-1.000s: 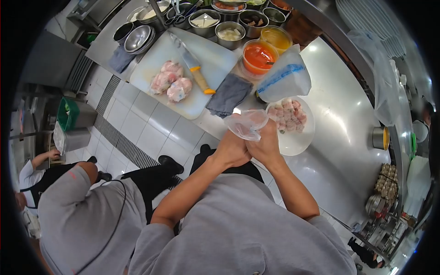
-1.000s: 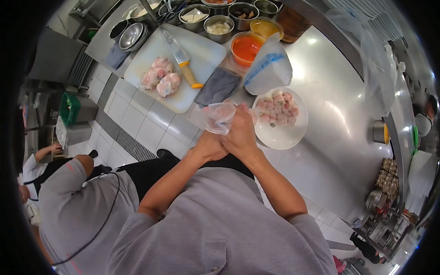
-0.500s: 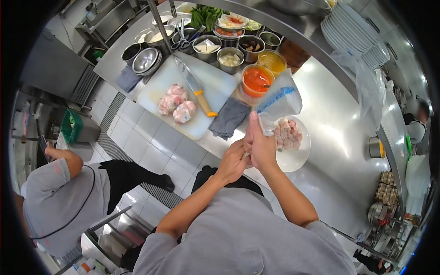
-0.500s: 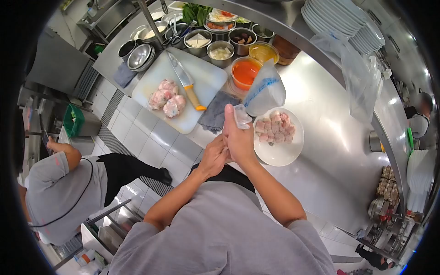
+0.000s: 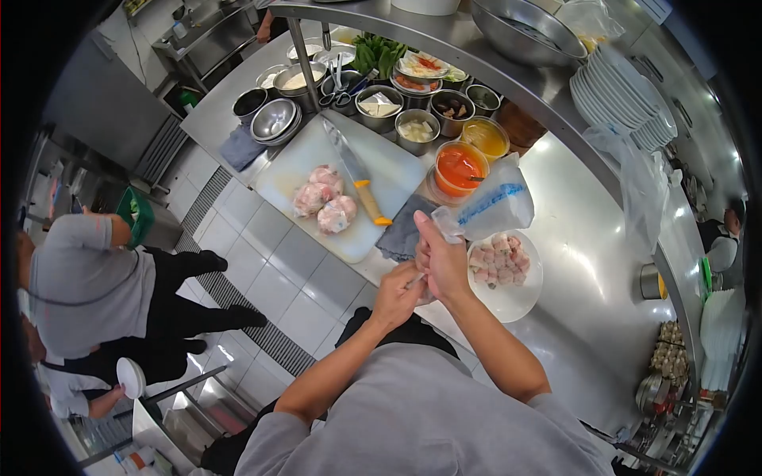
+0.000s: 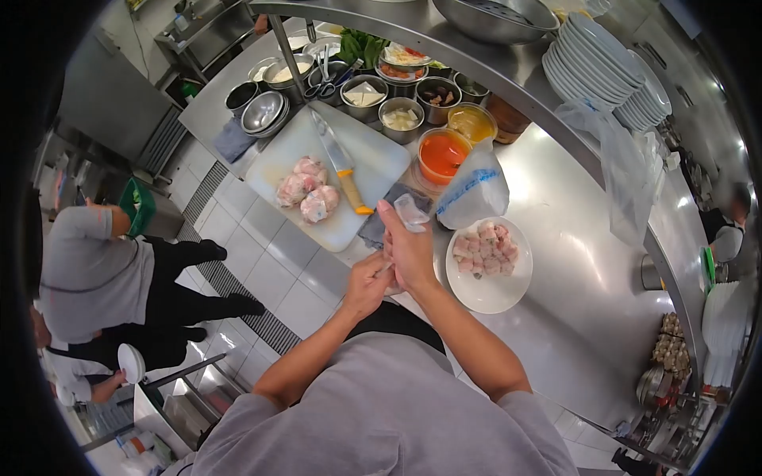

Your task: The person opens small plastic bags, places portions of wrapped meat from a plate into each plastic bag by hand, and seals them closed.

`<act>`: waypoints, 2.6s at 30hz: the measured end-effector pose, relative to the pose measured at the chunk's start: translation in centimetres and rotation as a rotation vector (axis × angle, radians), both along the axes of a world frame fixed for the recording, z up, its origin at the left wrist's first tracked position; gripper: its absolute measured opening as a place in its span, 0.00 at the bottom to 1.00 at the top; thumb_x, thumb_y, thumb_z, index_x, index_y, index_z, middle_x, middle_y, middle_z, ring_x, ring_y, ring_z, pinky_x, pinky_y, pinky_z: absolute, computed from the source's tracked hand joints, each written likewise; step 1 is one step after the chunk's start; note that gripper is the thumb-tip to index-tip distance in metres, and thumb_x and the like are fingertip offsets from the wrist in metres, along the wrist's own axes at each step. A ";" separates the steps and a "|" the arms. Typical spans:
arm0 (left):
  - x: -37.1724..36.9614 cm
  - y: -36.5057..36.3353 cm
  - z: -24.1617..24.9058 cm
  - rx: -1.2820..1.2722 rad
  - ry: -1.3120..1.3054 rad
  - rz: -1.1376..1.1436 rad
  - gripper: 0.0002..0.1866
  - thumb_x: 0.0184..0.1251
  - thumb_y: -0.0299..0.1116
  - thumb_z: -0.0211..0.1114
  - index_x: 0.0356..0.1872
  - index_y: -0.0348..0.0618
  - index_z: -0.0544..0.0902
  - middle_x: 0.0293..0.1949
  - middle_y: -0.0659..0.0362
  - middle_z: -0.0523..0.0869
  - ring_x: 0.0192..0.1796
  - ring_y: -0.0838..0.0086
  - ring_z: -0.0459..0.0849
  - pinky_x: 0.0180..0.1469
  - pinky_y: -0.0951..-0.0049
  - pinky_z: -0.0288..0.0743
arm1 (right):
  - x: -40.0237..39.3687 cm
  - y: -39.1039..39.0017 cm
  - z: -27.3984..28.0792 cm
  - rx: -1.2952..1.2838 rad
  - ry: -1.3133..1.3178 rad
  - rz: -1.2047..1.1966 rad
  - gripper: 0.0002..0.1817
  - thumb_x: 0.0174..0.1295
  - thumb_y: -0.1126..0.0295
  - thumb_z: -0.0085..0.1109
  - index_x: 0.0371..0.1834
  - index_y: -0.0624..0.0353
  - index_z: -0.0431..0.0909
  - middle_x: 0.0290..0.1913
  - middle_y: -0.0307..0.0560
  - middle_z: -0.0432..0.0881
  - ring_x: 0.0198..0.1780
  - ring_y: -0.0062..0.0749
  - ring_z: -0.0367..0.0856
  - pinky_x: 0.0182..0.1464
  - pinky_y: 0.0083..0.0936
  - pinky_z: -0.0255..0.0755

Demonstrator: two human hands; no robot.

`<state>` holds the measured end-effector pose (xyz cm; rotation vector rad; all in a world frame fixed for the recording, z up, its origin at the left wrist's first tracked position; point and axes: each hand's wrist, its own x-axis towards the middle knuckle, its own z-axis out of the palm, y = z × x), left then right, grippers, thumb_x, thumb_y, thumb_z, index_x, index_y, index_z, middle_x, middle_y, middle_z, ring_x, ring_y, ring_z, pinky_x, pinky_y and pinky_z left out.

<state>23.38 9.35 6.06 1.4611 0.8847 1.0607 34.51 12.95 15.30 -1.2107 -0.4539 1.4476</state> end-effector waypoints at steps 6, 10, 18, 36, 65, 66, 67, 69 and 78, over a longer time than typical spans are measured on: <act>-3.0 3.6 -1.9 -0.692 -0.794 -0.507 0.13 0.63 0.23 0.61 0.47 0.34 0.83 0.49 0.50 0.86 0.53 0.66 0.83 0.59 0.68 0.73 | -0.3 -0.7 2.0 -0.052 0.087 0.158 0.23 0.74 0.52 0.59 0.23 0.48 0.64 0.17 0.30 0.59 0.14 0.16 0.53 0.17 0.21 0.45; -1.9 5.6 3.1 -0.200 0.257 -0.346 0.27 0.60 0.26 0.64 0.63 0.35 0.72 0.59 0.49 0.81 0.60 0.67 0.80 0.65 0.67 0.71 | 0.7 0.3 2.6 0.023 -0.213 0.433 0.24 0.75 0.48 0.56 0.25 0.53 0.71 0.20 0.34 0.69 0.19 0.19 0.66 0.23 0.21 0.59; -2.2 7.1 9.9 0.912 0.418 -0.336 0.46 0.52 0.26 0.74 0.75 0.45 0.63 0.59 0.52 0.83 0.62 0.61 0.82 0.71 0.58 0.67 | 6.3 -1.0 -4.7 0.520 -0.741 0.545 0.14 0.65 0.61 0.62 0.39 0.63 0.82 0.31 0.47 0.83 0.34 0.31 0.79 0.43 0.32 0.75; 1.3 6.6 -0.8 0.492 0.784 -0.799 0.32 0.59 0.29 0.66 0.64 0.43 0.63 0.37 0.47 0.85 0.38 0.48 0.85 0.43 0.52 0.80 | 8.3 -6.5 -15.1 -0.025 -0.081 0.174 0.06 0.66 0.74 0.66 0.41 0.66 0.87 0.32 0.42 0.86 0.29 0.20 0.81 0.31 0.20 0.75; 2.3 4.3 -9.0 -0.671 -0.164 -0.507 0.50 0.65 0.21 0.67 0.83 0.55 0.47 0.43 0.64 0.78 0.49 0.79 0.78 0.61 0.74 0.70 | 7.6 -8.7 -17.7 0.357 -0.981 0.051 0.18 0.57 0.75 0.73 0.51 0.57 0.84 0.40 0.46 0.87 0.39 0.34 0.86 0.41 0.27 0.78; 2.3 4.5 -8.7 -0.680 -0.167 -0.527 0.50 0.65 0.21 0.67 0.83 0.55 0.47 0.43 0.64 0.78 0.49 0.79 0.78 0.61 0.74 0.70 | 7.8 -8.3 -17.4 0.340 -0.990 0.040 0.18 0.57 0.75 0.73 0.51 0.57 0.84 0.40 0.46 0.87 0.39 0.34 0.86 0.41 0.27 0.78; 2.2 4.7 -8.4 -0.642 -0.117 -0.551 0.50 0.65 0.21 0.68 0.83 0.55 0.47 0.43 0.64 0.78 0.49 0.79 0.78 0.61 0.74 0.70 | 7.9 -7.9 -17.1 0.343 -0.905 0.067 0.18 0.56 0.73 0.73 0.51 0.58 0.83 0.41 0.47 0.86 0.39 0.34 0.86 0.41 0.27 0.78; 2.3 4.8 -8.0 -0.514 -0.028 -0.583 0.48 0.65 0.21 0.68 0.83 0.55 0.52 0.40 0.66 0.75 0.49 0.79 0.78 0.60 0.74 0.70 | 8.8 -7.7 -16.8 0.222 -0.792 0.249 0.18 0.58 0.72 0.72 0.52 0.59 0.83 0.43 0.49 0.86 0.41 0.34 0.86 0.42 0.29 0.78; 4.1 1.6 -8.0 -0.159 0.268 -0.113 0.31 0.68 0.17 0.61 0.72 0.47 0.73 0.46 0.56 0.83 0.47 0.73 0.82 0.51 0.75 0.79 | 6.5 -6.7 -19.1 0.372 -1.101 0.034 0.12 0.58 0.75 0.64 0.45 0.61 0.81 0.41 0.56 0.84 0.42 0.52 0.83 0.46 0.40 0.77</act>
